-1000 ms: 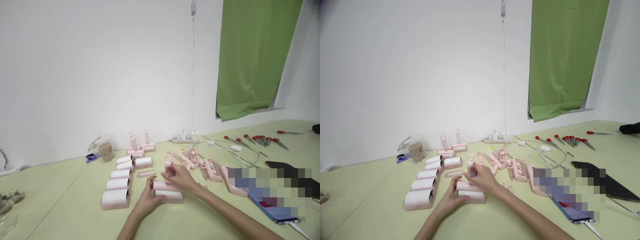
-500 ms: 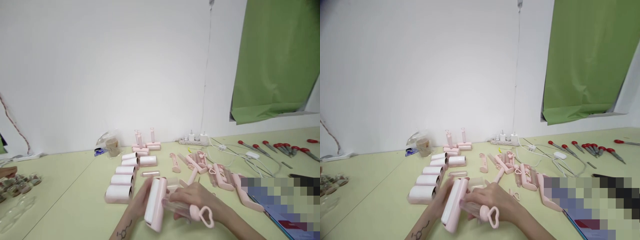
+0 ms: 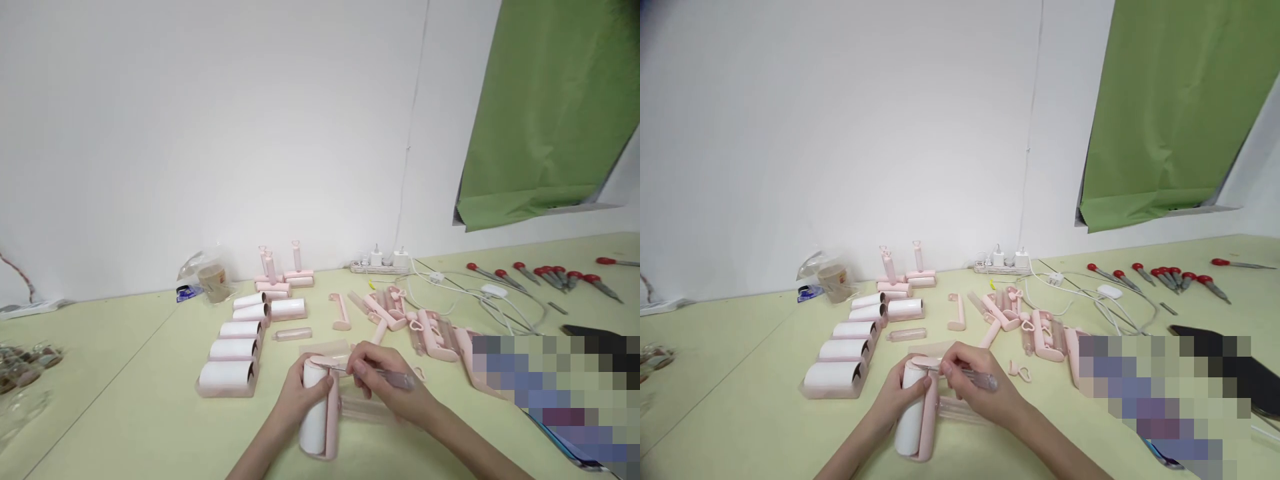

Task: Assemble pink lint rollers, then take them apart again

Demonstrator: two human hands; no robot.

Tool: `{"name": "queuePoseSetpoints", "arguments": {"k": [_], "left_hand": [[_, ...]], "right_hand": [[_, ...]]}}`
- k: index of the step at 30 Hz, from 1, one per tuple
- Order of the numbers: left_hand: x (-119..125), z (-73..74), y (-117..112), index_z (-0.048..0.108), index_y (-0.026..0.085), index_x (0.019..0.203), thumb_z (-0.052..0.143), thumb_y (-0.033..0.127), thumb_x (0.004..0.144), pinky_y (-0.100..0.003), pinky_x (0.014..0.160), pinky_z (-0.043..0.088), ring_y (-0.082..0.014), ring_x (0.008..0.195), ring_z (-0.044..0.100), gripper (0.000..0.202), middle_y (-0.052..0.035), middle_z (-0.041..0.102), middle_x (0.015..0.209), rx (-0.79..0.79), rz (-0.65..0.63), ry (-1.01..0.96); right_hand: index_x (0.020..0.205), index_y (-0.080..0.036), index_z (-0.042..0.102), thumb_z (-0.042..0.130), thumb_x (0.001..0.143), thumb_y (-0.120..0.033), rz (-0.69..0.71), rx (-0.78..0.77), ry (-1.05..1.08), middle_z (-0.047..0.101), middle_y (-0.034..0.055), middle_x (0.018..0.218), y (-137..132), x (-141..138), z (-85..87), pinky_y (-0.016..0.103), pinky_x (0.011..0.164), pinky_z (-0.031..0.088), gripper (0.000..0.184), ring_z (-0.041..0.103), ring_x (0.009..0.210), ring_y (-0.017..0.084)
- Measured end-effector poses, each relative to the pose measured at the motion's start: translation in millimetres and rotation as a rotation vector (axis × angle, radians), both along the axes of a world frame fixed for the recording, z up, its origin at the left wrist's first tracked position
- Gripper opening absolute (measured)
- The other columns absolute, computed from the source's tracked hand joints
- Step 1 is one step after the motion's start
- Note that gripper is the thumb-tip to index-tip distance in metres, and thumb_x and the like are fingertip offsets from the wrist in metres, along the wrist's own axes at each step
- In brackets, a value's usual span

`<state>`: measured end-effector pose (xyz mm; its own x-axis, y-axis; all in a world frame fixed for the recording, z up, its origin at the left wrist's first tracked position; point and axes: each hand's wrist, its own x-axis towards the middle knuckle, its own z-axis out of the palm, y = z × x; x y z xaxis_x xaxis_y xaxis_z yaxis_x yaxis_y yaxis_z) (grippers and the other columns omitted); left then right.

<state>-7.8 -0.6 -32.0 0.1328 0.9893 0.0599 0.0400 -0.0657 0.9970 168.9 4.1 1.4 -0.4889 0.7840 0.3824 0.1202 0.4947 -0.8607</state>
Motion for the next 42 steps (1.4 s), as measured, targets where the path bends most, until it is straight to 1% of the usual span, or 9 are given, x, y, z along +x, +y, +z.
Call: {"name": "queuePoseSetpoints", "arguments": {"k": [3, 6, 11, 16, 21, 25, 28, 32, 42], "left_hand": [[-0.5, -2.1, 0.7, 0.055, 0.015, 0.086, 0.066, 0.041, 0.061, -0.027, 0.063, 0.042, -0.0175, 0.07, 0.053, 0.037, -0.0031, 0.059, 0.076, -0.017, -0.009, -0.028], [-1.9, -4.9, 0.6, 0.057, 0.015, 0.086, 0.065, 0.036, 0.064, -0.028, 0.071, 0.042, -0.0193, 0.077, 0.054, 0.031, -0.0041, 0.061, 0.081, 0.018, -0.017, -0.015], [-3.0, -6.5, -1.0, 0.057, 0.014, 0.089, 0.062, 0.037, 0.067, -0.028, 0.073, 0.042, -0.0206, 0.081, 0.055, 0.032, -0.0053, 0.063, 0.085, -0.027, -0.059, -0.044], [1.4, -2.6, -4.9, 0.054, 0.015, 0.082, 0.064, 0.035, 0.066, -0.027, 0.07, 0.043, -0.0188, 0.076, 0.055, 0.027, -0.0025, 0.06, 0.077, 0.028, 0.031, 0.051], [6.9, -0.4, -7.4, 0.044, 0.019, 0.08, 0.068, 0.028, 0.061, -0.025, 0.06, 0.046, -0.0152, 0.065, 0.057, 0.032, 0.0015, 0.059, 0.071, -0.006, 0.1, -0.004], [1.9, 5.5, -4.9, 0.039, 0.022, 0.085, 0.063, 0.031, 0.065, -0.025, 0.052, 0.046, -0.0127, 0.053, 0.057, 0.032, 0.0042, 0.059, 0.067, -0.013, 0.154, -0.086], [-5.1, 11.9, -3.1, 0.039, 0.023, 0.085, 0.06, 0.031, 0.067, -0.021, 0.041, 0.039, -0.0107, 0.04, 0.049, 0.029, 0.0095, 0.049, 0.052, -0.001, 0.179, 0.065], [-8.5, 12.6, -2.6, 0.042, 0.022, 0.082, 0.057, 0.026, 0.067, -0.021, 0.045, 0.04, -0.0105, 0.045, 0.05, 0.021, 0.0075, 0.05, 0.057, 0.086, 0.185, 0.268], [-7.6, 3.8, -3.8, 0.045, 0.021, 0.082, 0.056, 0.02, 0.065, -0.02, 0.05, 0.038, -0.0103, 0.051, 0.049, 0.021, 0.0062, 0.052, 0.063, 0.122, 0.119, 0.313]], "right_hand": [[0.072, -0.017, 0.051, 0.044, 0.084, -0.028, 0.007, 0.181, -0.093, 0.049, -0.001, 0.063, -2.3, 1.1, 3.5, 0.021, 0.052, 0.038, 0.018, 0.047, 0.056, 0.01], [0.079, -0.018, 0.054, 0.044, 0.083, -0.021, 0.094, 0.331, -0.242, 0.052, 0.0019, 0.072, -3.3, 6.5, 12.3, 0.023, 0.061, 0.04, 0.011, 0.048, 0.067, 0.012], [0.096, -0.021, 0.052, 0.036, 0.087, -0.019, 0.214, 0.372, -0.426, 0.053, 0.0043, 0.089, -4.1, 8.2, 18.3, 0.025, 0.072, 0.041, 0.018, 0.049, 0.083, 0.015], [0.093, -0.019, 0.046, 0.031, 0.087, -0.016, 0.14, 0.391, -0.47, 0.053, 0.0031, 0.083, -10.3, 2.2, -11.3, 0.023, 0.064, 0.043, 0.017, 0.052, 0.073, 0.014], [0.092, -0.017, 0.045, 0.03, 0.081, -0.008, -0.023, 0.673, -0.517, 0.052, 0.0054, 0.078, -17.2, -1.9, -47.8, 0.022, 0.055, 0.041, 0.02, 0.053, 0.066, 0.015], [0.086, -0.016, 0.046, 0.03, 0.08, -0.007, -0.149, 0.832, -0.559, 0.05, 0.0044, 0.069, -15.1, -0.9, -52.8, 0.022, 0.045, 0.036, 0.019, 0.05, 0.056, 0.015], [0.083, -0.018, 0.043, 0.03, 0.08, -0.007, -0.127, 0.747, -0.471, 0.049, 0.0005, 0.064, -12.5, 0.2, -46.5, 0.021, 0.046, 0.035, 0.018, 0.046, 0.051, 0.012], [0.083, -0.021, 0.042, 0.034, 0.082, -0.011, -0.018, 0.541, -0.253, 0.05, -0.0027, 0.066, -14.8, -1.5, -37.8, 0.019, 0.053, 0.037, 0.013, 0.046, 0.054, 0.009], [0.081, -0.02, 0.045, 0.032, 0.084, -0.017, 0.055, 0.406, -0.228, 0.051, -0.0014, 0.068, -19.1, -2.8, -36.2, 0.02, 0.057, 0.038, 0.013, 0.047, 0.058, 0.01]]}}
